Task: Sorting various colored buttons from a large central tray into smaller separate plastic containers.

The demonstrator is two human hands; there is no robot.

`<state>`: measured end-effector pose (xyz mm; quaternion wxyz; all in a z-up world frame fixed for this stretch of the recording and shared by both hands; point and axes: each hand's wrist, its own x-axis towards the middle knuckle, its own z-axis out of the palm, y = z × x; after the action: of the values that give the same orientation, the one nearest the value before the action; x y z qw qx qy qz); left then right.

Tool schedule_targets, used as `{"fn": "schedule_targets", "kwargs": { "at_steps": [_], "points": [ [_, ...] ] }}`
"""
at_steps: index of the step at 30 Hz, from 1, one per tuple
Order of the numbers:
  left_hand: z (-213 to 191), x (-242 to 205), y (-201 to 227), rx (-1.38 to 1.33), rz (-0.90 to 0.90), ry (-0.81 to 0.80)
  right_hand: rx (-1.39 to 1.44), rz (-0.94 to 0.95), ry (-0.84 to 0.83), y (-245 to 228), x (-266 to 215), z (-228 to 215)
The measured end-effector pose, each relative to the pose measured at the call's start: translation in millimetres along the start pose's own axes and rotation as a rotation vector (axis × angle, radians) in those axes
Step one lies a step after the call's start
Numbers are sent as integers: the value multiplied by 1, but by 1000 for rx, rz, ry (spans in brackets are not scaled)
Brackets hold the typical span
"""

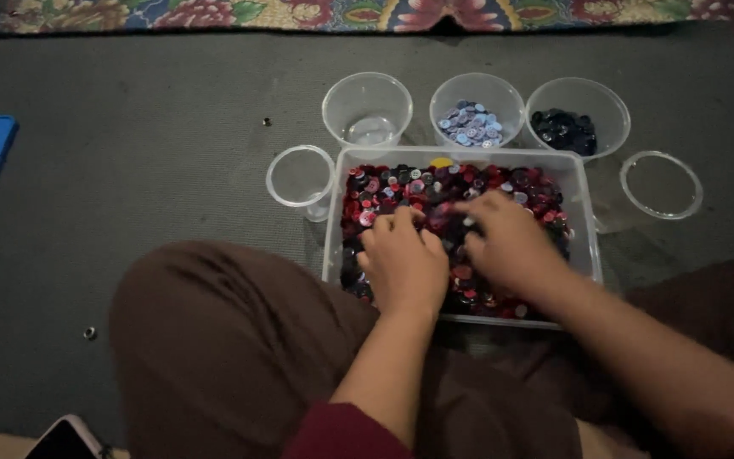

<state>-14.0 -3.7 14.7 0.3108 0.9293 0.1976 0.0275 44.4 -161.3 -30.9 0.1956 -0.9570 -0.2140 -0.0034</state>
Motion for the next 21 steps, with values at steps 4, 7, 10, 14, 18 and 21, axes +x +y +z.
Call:
{"fn": "schedule_targets", "kwargs": {
  "at_steps": [4, 7, 10, 14, 18, 21],
  "points": [
    [7, 7, -4, -46, -9, 115, 234, 58, -177, -33, -17, -33],
    [5, 18, -7, -64, -67, 216, 312, 172, -95, -18, -20, -46],
    [6, 27, -11, -93, -68, 355, 197, 218, 90, 3, -11, -50],
    [13, 27, -5, -157, 42, 311, 9, 211, 143, 22, 8, -36],
    [7, 22, -4, -120, 56, 264, 15, 254, 51, 26, 22, -16],
    [5, 20, 0, -119, 92, 255, -31, 262, 92, 24, 15, -12]
  ]
}}
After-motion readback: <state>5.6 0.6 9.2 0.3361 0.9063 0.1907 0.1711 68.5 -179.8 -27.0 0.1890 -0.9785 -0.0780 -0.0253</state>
